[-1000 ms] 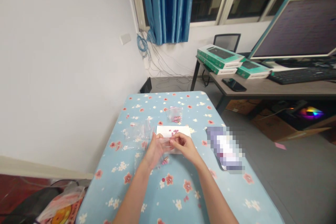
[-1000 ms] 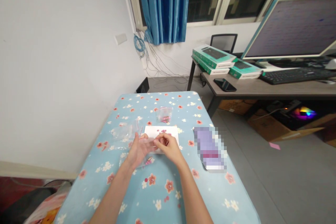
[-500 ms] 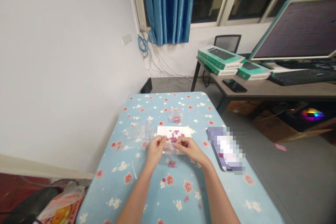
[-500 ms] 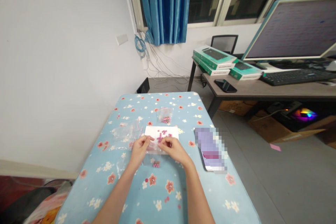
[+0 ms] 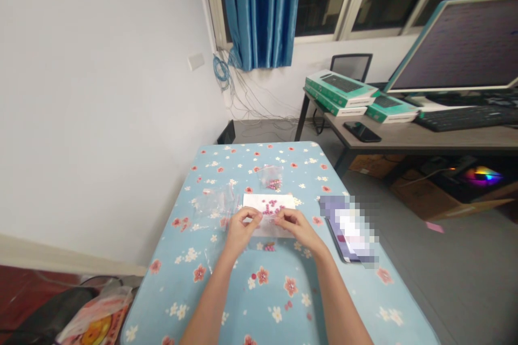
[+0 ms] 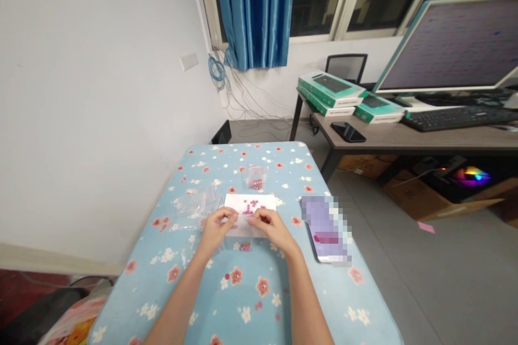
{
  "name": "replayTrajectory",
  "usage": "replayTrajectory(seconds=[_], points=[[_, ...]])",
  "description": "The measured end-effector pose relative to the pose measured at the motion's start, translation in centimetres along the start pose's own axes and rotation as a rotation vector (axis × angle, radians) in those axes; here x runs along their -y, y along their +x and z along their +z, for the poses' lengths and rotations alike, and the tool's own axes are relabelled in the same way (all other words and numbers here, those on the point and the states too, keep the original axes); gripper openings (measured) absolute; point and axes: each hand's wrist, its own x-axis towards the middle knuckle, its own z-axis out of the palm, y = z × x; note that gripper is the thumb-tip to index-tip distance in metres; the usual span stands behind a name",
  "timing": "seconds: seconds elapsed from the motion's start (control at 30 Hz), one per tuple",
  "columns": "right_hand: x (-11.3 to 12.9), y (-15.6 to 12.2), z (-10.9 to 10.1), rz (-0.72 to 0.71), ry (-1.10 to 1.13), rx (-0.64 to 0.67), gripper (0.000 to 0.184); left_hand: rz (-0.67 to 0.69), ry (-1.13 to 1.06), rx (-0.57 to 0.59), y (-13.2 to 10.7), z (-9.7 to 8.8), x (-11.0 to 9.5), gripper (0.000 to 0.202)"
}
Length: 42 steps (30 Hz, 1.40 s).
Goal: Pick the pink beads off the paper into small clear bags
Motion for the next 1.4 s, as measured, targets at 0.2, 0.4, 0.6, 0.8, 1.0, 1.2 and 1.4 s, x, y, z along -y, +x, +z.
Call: replayTrajectory(seconds=[0.2,0.4,0.6,0.8,1.0,1.2,1.4], points=[[-0.4,0.1,0.2,-0.005,-0.026,-0.016,0.031,0.104,0.105,0.01,-0.1,-0.2,-0.4,0.027],[-0.3,-0.1,0.3,-0.003,0.001,0.01,0.035,0.121,0.134,0.008,-0.2,0.0,-0.6,0.024],[-0.5,0.1,0.8,-0.018,-0.031,-0.008,0.033,0.128,0.159,0.113,-0.3,0.0,-0.9,0.017],[-0.6,0.2,1.6,-0.048,-0.037,0.041,0.036,0.171,0.19,0.125,-0.5,0.0,-1.4,0.017],[-0.7,0.2,1.6,-0.031,-0.021,0.106,0.034,0.206,0.133,0.149,-0.5,0.1,-1.4,0.02],[-0.5,0.1,1.3,0.016,0.007,0.154,0.041,0.187,0.111,0.15,-0.5,-0.1,-1.4,0.017],[-0.3,0.1,1.7,-0.014,-0.015,0.163,0.042,0.163,0.102,0.236,-0.7,-0.1,-2.1,0.029]])
